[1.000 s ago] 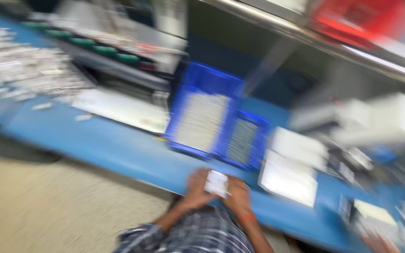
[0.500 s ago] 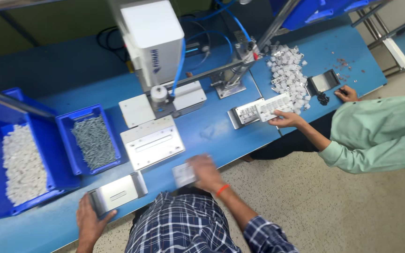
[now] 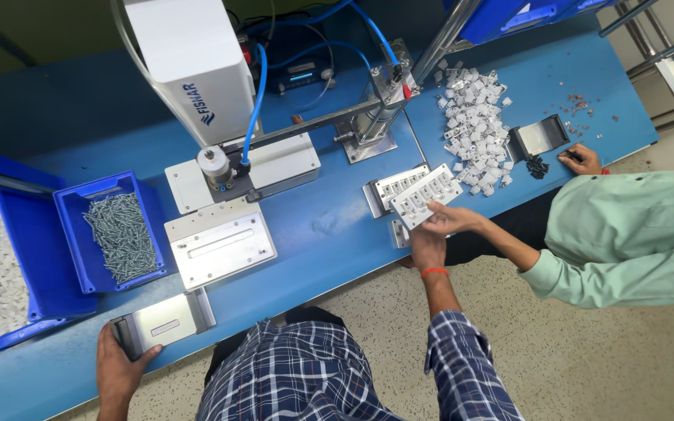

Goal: The person assembles small electrical components by hand. They pick white plastic pieces and metal pins from blue bins, insert them into a white rectangular housing, and place the completed units on the table. The process is repeated multiple times.

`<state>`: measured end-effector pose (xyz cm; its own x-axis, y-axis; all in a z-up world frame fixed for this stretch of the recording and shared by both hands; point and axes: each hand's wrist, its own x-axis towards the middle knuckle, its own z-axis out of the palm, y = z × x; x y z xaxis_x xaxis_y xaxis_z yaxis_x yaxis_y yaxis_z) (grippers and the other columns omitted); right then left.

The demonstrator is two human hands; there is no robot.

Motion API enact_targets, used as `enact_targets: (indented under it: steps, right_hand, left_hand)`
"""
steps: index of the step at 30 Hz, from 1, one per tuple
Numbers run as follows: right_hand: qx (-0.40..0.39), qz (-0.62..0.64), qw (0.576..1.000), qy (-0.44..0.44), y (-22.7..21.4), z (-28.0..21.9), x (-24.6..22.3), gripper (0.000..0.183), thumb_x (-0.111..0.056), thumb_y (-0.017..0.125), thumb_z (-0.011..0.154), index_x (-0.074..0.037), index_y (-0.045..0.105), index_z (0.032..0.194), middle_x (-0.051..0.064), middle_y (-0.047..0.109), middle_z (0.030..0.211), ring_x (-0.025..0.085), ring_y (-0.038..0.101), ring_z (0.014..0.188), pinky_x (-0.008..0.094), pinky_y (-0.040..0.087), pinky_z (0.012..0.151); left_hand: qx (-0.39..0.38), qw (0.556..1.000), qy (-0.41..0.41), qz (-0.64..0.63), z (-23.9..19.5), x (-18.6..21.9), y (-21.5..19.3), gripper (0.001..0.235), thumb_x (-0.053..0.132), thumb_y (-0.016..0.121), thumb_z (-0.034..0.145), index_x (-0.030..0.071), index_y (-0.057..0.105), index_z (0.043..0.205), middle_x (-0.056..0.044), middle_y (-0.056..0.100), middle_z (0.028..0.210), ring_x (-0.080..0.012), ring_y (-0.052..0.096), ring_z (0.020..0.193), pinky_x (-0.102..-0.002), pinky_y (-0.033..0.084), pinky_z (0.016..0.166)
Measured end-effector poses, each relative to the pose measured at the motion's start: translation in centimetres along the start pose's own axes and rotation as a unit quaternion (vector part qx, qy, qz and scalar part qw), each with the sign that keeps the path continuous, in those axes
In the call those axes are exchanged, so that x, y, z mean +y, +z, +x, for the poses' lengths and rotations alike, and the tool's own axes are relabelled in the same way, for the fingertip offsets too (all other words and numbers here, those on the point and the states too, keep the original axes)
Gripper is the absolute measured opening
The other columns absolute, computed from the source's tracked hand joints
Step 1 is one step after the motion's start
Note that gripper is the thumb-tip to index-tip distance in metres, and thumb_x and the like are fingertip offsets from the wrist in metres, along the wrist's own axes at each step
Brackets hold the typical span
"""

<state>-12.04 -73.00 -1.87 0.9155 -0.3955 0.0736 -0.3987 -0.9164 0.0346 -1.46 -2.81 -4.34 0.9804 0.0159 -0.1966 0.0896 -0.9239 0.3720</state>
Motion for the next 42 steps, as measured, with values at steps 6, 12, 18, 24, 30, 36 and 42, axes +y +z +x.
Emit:
enact_targets:
  steps: [6, 12, 18, 24, 30, 36, 42]
  right_hand:
    - [0.024, 0.561, 0.792, 0.239, -2.3, -2.8, -7.1, 0.049, -0.009, 0.063, 0.082, 0.003, 0.058, 0.13, 0.019, 0.064, 0.126, 0.032, 0.063, 0.117, 0.044, 0.049, 0.105]
    - [0.13, 0.916, 0.266, 0.27, -4.8, -0.5, -10.6, 0.047, -0.014, 0.056, 0.095, 0.011, 0.053, 0.134, 0.022, 0.062, 0.123, 0.033, 0.063, 0.114, 0.047, 0.05, 0.106]
    - [0.152, 0.91, 0.203, 0.328, -5.0, 1.3, -11.3, 0.041, -0.026, 0.066, 0.099, 0.005, 0.057, 0.125, 0.016, 0.063, 0.115, 0.025, 0.063, 0.105, 0.037, 0.055, 0.098]
    - [0.19, 0.883, 0.322, 0.283, -7.0, 1.3, -14.1, 0.03, -0.011, 0.07, 0.1, 0.004, 0.06, 0.124, 0.01, 0.063, 0.111, 0.02, 0.062, 0.1, 0.033, 0.055, 0.093]
    - [0.057, 0.887, 0.361, 0.284, -14.1, -4.0, -24.0, 0.025, -0.005, 0.064, 0.1, 0.001, 0.06, 0.124, 0.008, 0.066, 0.117, 0.017, 0.064, 0.105, 0.033, 0.055, 0.101]
    - [-0.103, 0.907, 0.304, 0.273, -16.8, -5.9, -36.9, 0.02, 0.001, 0.064, 0.095, 0.001, 0.058, 0.114, 0.015, 0.067, 0.119, 0.023, 0.067, 0.111, 0.037, 0.055, 0.103]
    - [-0.152, 0.882, 0.285, 0.343, -14.3, -5.5, -43.5, 0.018, 0.003, 0.065, 0.094, 0.004, 0.055, 0.109, 0.016, 0.063, 0.114, 0.024, 0.066, 0.111, 0.038, 0.052, 0.104]
  left_hand:
    - [0.006, 0.999, -0.018, -0.031, -0.3, 0.4, 0.0, 0.127, 0.035, 0.095, 0.058, -0.008, 0.03, 0.159, -0.023, 0.041, 0.162, -0.038, 0.045, 0.145, -0.043, 0.039, 0.121]
    - [-0.002, 1.0, -0.025, -0.017, -0.1, 0.1, 0.2, 0.128, 0.032, 0.097, 0.056, -0.007, 0.031, 0.159, -0.023, 0.041, 0.16, -0.0379, 0.044, 0.145, -0.044, 0.037, 0.119]
    - [0.032, 0.999, 0.003, -0.03, -0.4, -0.4, 0.9, 0.124, 0.032, 0.096, 0.055, -0.008, 0.035, 0.155, -0.023, 0.043, 0.16, -0.0382, 0.044, 0.145, -0.042, 0.038, 0.121]
    - [0.04, 0.998, 0.014, -0.042, -0.5, -0.2, 0.5, 0.123, 0.03, 0.098, 0.052, -0.008, 0.037, 0.151, -0.025, 0.044, 0.156, -0.0377, 0.044, 0.145, -0.042, 0.035, 0.121]
    - [0.049, 0.997, 0.039, -0.051, -0.8, 1.0, -1.0, 0.119, 0.029, 0.098, 0.052, -0.007, 0.037, 0.148, -0.026, 0.045, 0.152, -0.0389, 0.042, 0.143, -0.044, 0.033, 0.12]
    - [-0.017, 0.999, -0.015, -0.028, -1.2, 2.1, -3.1, 0.119, 0.037, 0.095, 0.059, 0.0, 0.031, 0.153, -0.017, 0.036, 0.159, -0.032, 0.032, 0.148, -0.048, 0.027, 0.119]
    - [-0.016, 1.0, 0.021, -0.013, -1.3, 1.4, -3.3, 0.116, 0.046, 0.091, 0.063, 0.001, 0.032, 0.152, -0.016, 0.036, 0.16, -0.0309, 0.031, 0.149, -0.05, 0.027, 0.118]
